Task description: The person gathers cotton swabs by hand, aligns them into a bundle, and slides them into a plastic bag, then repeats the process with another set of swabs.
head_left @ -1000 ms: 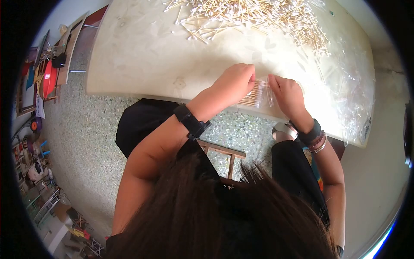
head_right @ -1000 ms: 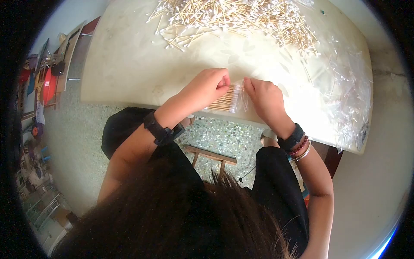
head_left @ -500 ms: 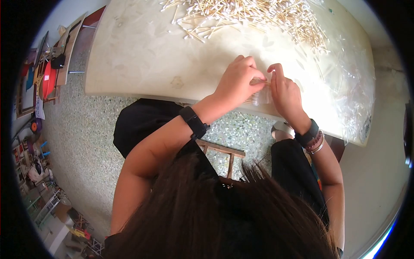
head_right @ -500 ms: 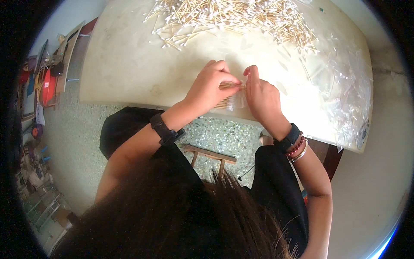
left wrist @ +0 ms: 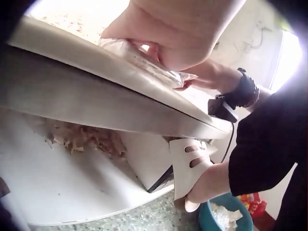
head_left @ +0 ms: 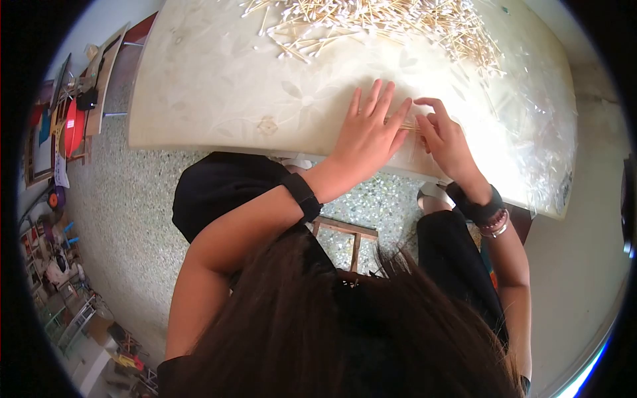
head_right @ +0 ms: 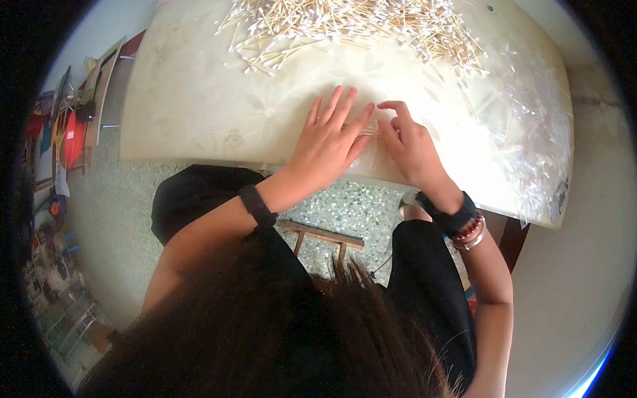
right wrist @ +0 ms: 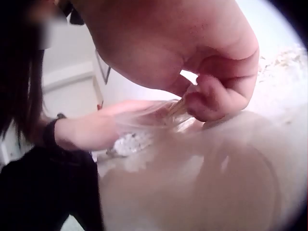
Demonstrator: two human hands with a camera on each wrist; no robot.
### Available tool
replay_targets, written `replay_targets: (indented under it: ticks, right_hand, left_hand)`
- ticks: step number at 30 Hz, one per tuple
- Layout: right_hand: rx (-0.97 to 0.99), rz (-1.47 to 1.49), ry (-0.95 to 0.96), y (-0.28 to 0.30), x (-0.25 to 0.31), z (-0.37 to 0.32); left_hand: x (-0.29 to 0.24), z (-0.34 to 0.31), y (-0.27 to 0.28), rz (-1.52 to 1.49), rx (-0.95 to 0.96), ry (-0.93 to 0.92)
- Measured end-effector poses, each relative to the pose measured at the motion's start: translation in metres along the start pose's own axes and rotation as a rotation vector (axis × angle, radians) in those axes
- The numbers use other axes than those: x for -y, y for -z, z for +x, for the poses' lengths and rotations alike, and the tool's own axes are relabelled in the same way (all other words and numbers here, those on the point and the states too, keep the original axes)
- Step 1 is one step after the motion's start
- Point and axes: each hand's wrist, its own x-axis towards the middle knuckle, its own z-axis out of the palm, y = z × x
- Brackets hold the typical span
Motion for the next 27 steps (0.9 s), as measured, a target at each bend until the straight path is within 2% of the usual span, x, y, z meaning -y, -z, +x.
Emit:
replay_targets:
  ticks: [1, 3, 4, 8, 10, 14, 17, 19, 22, 27]
  right_hand:
    - [0.002, 0.000, 0.001, 0.003, -0.005, -0.002]
    - [0.143, 0.343, -0.101, 0.010, -0.017, -0.006]
    - [0.211, 0.416, -0.080, 0.016, -0.022, -0.007]
    - [0.241, 0.450, -0.145, 0.022, -0.021, -0.006]
    - [0.255, 0.550, -0.265, 0.025, -0.018, -0.004]
    - [0.275, 0.543, -0.285, 0.027, -0.017, -0.002]
    - [0.228, 0.565, -0.221, 0.024, -0.014, -0.007]
    - [0.126, 0.317, -0.055, 0.020, -0.016, -0.011]
    - [0.054, 0.199, 0.032, 0.016, -0.013, -0.014]
    - [0.022, 0.107, 0.065, 0.014, -0.012, -0.015]
  left_hand:
    - [0.000, -0.001, 0.000, 0.001, 0.000, 0.002]
    - [0.000, 0.000, 0.000, 0.021, 0.024, 0.003]
    - [-0.001, 0.000, 0.000, 0.020, 0.022, 0.004]
    - [-0.001, -0.001, 0.001, 0.008, 0.029, 0.003]
    - [-0.001, -0.001, 0.001, 0.007, 0.032, 0.001]
    - [-0.002, 0.000, 0.000, 0.011, 0.027, -0.003]
    - [-0.002, -0.001, 0.001, 0.016, 0.034, 0.001]
    - [-0.002, -0.001, 0.001, 0.019, 0.043, 0.004]
    - [-0.002, 0.000, 0.000, 0.015, 0.038, 0.007]
    - [-0.002, 0.000, 0.001, 0.024, 0.041, 0.007]
